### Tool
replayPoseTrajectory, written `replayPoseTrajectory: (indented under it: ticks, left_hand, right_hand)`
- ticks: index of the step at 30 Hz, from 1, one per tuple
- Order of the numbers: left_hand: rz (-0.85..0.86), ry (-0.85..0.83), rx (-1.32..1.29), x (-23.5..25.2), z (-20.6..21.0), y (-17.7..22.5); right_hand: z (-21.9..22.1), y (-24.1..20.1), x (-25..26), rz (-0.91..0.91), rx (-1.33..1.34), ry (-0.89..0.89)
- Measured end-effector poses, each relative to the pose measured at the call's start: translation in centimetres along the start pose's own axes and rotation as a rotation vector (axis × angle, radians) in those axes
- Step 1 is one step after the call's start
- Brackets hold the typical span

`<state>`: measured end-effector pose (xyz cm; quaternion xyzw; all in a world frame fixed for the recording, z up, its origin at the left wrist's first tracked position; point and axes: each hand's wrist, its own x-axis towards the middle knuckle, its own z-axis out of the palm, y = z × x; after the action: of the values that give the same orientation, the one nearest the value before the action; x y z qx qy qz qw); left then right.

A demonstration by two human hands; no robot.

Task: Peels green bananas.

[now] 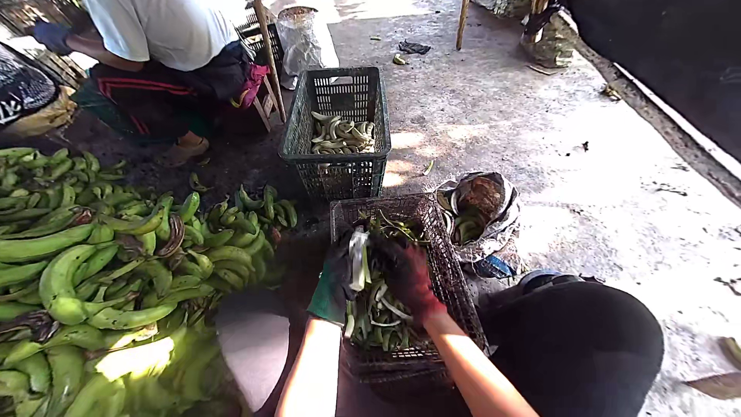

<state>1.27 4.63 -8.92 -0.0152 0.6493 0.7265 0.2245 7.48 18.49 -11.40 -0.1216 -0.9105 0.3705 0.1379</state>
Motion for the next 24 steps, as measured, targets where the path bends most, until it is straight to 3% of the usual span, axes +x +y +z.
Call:
replayPoseTrajectory:
  ticks: [2, 4, 8, 11, 14, 18, 22, 24]
  left_hand:
    - [-0.007, 0.012, 0.045, -0.5, 0.5, 0.1]
    - [0.072, 0.108, -0.015, 0.4, 0.7, 0.2]
    - [0.234, 0.258, -0.168, 3.6, 0.1, -1.4]
    - [0.234, 0.231, -0.187, 3.4, 1.8, -1.2]
    - [0.134, 0.115, 0.065, 1.4, 2.7, -0.4]
    - [0.217, 0.064, -0.024, 1.8, 2.8, -0.9]
    - [0.226, 0.409, -0.113, 3.1, 2.2, -0.4]
    - [0.275, 0.456, -0.205, 4.2, 2.5, -1.0]
  right_hand:
    - [-0.5, 0.9, 3.0, 0.140, 0.039, 0.025]
    - [-0.3, 1.4, 3.2, 0.127, 0.152, 0.058]
    - [1.7, 0.3, -3.4, -0.005, 0.161, 0.011]
    - [1.2, -0.1, -2.7, -0.029, 0.067, 0.096]
    - [-1.5, -0.4, 2.6, 0.074, -0.062, -0.054]
    - [-1.9, 1.3, 4.8, 0.205, 0.003, -0.104]
    - [1.2, 0.7, -1.6, 0.062, 0.074, -0.020]
    - [2.3, 0.8, -3.1, -0.008, 0.068, 0.051]
